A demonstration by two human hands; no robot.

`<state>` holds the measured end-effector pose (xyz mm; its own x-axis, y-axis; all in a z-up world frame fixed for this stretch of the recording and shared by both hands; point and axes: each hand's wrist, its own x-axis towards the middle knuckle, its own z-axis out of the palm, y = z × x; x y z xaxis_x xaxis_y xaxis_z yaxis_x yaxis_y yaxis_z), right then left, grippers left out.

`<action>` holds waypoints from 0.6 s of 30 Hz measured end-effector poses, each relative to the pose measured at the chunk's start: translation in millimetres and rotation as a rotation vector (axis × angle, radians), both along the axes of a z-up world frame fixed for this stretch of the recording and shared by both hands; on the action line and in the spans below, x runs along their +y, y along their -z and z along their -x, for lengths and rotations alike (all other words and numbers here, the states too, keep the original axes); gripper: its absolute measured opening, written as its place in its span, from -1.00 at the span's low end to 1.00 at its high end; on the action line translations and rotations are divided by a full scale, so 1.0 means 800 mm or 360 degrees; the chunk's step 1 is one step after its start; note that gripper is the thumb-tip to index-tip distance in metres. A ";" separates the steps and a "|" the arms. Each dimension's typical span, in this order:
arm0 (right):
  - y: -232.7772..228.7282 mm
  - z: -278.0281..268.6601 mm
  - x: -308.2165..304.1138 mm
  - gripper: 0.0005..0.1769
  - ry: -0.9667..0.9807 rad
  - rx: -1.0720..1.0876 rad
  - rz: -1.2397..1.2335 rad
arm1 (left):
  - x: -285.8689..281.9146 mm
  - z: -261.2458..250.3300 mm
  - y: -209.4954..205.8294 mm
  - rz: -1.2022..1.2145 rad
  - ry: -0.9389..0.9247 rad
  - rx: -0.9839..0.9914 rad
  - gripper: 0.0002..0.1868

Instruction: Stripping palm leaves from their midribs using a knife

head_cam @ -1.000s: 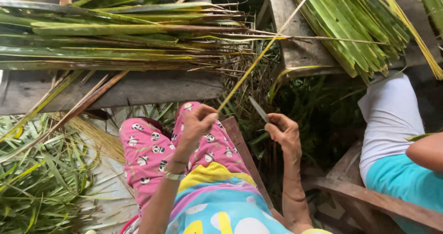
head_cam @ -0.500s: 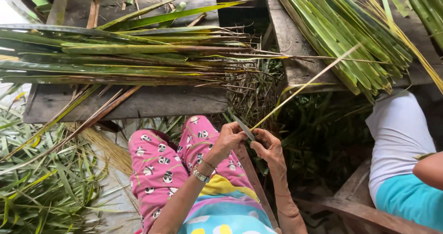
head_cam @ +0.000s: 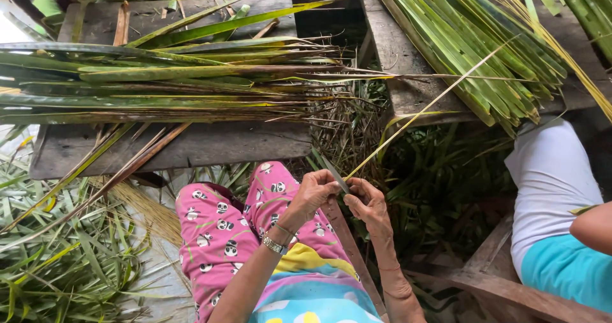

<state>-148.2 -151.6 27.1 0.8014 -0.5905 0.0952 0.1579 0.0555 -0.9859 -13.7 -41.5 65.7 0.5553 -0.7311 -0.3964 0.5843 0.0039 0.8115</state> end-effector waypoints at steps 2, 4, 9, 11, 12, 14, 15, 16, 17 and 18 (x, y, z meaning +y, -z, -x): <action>0.006 -0.001 0.000 -0.66 0.0017 0.0005 -0.0043 | -0.002 0.000 0.007 0.0011 0.0003 -0.0016 -0.89; 0.012 -0.001 -0.001 -0.66 0.0026 0.0002 -0.0089 | -0.008 0.000 0.030 0.0066 0.0011 -0.0026 -0.90; -0.003 -0.004 0.012 -0.69 0.0086 -0.0010 -0.0154 | -0.008 0.001 0.033 0.0055 0.0015 -0.0056 -0.93; 0.012 -0.006 0.013 -0.69 0.0114 -0.0031 -0.0182 | -0.008 0.001 0.036 0.0043 0.0024 -0.0078 -0.94; 0.021 -0.008 0.014 -0.71 0.0135 -0.0057 -0.0208 | -0.008 0.001 0.037 0.0046 0.0027 -0.0106 -0.95; 0.032 -0.010 0.015 -0.73 0.0164 -0.0084 -0.0237 | -0.009 0.003 0.042 0.0046 0.0040 -0.0133 -0.95; 0.035 -0.011 0.015 -0.74 0.0181 -0.0100 -0.0274 | -0.009 0.004 0.045 0.0058 0.0017 -0.0165 -0.96; 0.038 -0.013 0.016 -0.74 0.0198 -0.0115 -0.0312 | -0.010 0.006 0.049 0.0070 -0.0006 -0.0197 -0.96; 0.041 -0.012 0.016 -0.74 0.0204 -0.0120 -0.0313 | -0.009 0.007 0.043 0.0069 0.0001 -0.0201 -0.96; 0.044 -0.012 0.017 -0.75 0.0230 -0.0135 -0.0341 | -0.009 0.009 0.038 0.0046 -0.0008 -0.0239 -0.95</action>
